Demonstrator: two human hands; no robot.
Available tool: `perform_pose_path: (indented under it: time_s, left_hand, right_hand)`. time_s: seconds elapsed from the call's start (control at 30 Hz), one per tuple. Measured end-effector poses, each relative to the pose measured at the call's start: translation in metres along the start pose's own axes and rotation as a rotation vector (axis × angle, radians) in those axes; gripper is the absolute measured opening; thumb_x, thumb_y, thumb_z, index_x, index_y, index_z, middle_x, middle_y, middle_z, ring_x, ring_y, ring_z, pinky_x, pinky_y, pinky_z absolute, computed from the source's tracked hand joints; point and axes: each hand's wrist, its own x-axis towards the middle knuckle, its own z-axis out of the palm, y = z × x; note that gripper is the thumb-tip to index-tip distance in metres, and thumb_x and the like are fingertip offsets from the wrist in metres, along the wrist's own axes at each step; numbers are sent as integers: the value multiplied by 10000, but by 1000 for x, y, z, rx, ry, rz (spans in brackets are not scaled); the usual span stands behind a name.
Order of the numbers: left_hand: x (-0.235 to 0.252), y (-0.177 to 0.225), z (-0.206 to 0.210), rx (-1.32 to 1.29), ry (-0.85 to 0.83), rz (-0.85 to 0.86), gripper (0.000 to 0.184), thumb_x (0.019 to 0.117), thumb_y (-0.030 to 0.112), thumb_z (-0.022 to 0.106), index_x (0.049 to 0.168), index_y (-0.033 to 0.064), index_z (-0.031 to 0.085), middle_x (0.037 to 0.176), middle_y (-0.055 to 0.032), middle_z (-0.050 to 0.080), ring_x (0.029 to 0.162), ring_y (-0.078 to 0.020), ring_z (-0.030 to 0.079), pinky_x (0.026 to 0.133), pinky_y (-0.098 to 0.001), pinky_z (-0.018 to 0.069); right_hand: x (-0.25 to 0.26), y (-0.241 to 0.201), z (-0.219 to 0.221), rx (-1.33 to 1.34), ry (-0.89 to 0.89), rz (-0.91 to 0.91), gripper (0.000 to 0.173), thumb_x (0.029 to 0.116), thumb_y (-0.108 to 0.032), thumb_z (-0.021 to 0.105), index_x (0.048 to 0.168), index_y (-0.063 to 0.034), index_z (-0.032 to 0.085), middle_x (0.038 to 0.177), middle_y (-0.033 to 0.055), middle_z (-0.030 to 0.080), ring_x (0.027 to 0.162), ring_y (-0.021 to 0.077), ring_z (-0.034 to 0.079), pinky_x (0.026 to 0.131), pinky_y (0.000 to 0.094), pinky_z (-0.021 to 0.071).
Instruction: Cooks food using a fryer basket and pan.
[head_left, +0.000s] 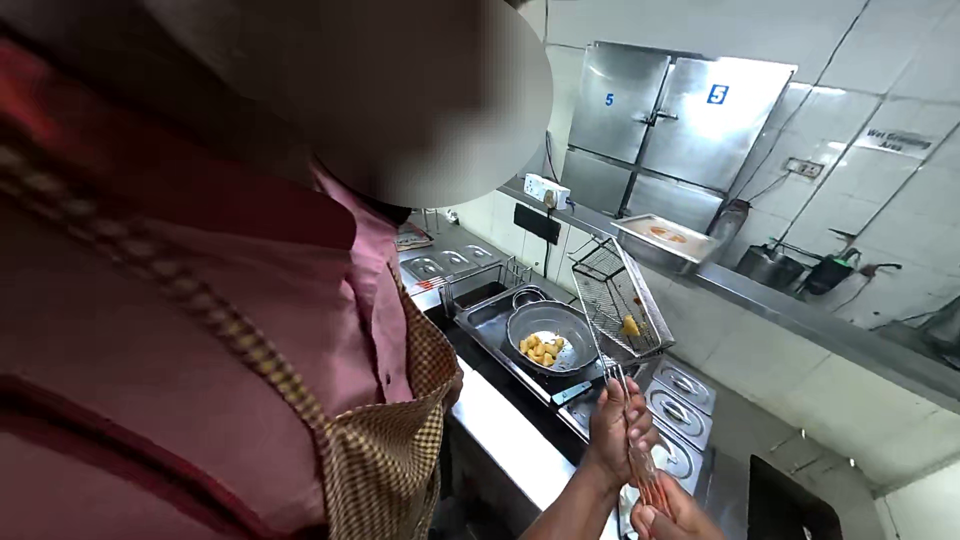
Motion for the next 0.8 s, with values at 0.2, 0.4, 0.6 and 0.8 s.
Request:
perform_pose_path:
  time_s: [0.2, 0.4, 0.6, 0.8]
  left_hand:
    - [41, -2, -51, -258, 177, 98, 644, 1062, 637, 178, 822, 168, 550, 517, 65, 509, 379, -66, 503, 389, -218, 469]
    - [52, -3, -80, -333, 336, 18, 663, 1061, 625, 104, 789, 175, 508, 502, 66, 471, 358, -58, 447, 354, -202, 400]
    - [52, 5, -89, -396, 353, -40, 568, 1095, 499, 129, 807, 177, 498, 494, 67, 455, 338, -51, 418, 337, -187, 369]
    - [43, -3, -89, -408, 301, -74, 529, 1101, 439, 142, 804, 180, 496, 490, 67, 462, 337, -47, 429, 337, -181, 376]
  right_hand:
    - [59, -42, 9, -927, 140, 303, 448, 1020, -69, 475, 1463, -45, 410, 967, 192, 654, 763, 329, 675, 712, 528, 573]
    - [86, -43, 23, -1379, 157, 453, 637, 966, -55, 534, 1568, -98, 330, 1172, 249, 690, 1096, 432, 686, 919, 605, 548]
    - [94, -31, 26, -1420, 192, 452, 647, 969, -82, 521, 1581, -134, 317, 1199, 253, 670, 1057, 434, 694, 869, 604, 562]
    - [78, -21, 26, -1391, 227, 408, 653, 962, -70, 514, 1585, -120, 325, 1197, 278, 660, 1028, 458, 693, 829, 616, 561]
